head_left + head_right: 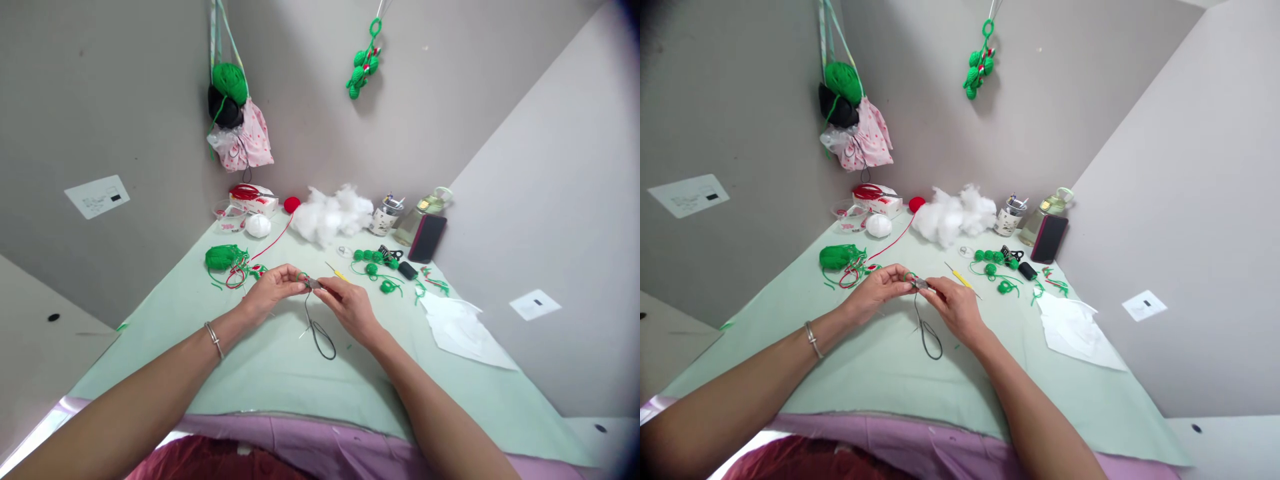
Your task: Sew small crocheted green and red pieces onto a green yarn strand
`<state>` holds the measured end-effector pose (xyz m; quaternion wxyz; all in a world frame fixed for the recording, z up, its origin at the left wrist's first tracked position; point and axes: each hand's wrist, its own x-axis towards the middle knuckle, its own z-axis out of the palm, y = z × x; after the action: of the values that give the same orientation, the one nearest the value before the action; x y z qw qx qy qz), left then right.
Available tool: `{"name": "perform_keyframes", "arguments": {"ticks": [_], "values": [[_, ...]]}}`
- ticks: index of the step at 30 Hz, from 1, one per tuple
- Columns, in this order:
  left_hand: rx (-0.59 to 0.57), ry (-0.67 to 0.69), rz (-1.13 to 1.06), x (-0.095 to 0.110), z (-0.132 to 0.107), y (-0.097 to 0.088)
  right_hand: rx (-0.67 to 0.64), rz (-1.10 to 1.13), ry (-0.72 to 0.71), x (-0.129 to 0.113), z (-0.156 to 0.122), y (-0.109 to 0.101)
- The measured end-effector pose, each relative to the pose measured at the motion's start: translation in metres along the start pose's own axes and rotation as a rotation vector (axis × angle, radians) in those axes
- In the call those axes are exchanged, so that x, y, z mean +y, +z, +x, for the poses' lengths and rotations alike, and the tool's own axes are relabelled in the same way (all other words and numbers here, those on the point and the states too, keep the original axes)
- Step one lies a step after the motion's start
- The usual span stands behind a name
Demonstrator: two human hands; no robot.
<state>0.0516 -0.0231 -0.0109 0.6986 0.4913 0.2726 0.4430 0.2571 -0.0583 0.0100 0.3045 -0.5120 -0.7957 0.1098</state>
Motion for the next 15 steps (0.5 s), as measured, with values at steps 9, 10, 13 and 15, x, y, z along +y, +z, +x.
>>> {"name": "perform_keyframes", "arguments": {"ticks": [9,10,13,15], "values": [[0.017,-0.016,-0.015,0.002,0.000,0.001,-0.014,0.082,0.037,0.001,0.002,-0.005],[0.034,-0.016,-0.019,0.002,0.001,0.000,-0.037,0.087,0.059,0.003,0.002,-0.010],[0.130,-0.017,-0.048,0.002,0.004,-0.003,-0.148,0.036,0.124,0.012,0.004,-0.036],[0.198,-0.024,-0.071,0.002,0.006,-0.006,-0.184,-0.022,0.130,0.019,0.004,-0.062]]}}
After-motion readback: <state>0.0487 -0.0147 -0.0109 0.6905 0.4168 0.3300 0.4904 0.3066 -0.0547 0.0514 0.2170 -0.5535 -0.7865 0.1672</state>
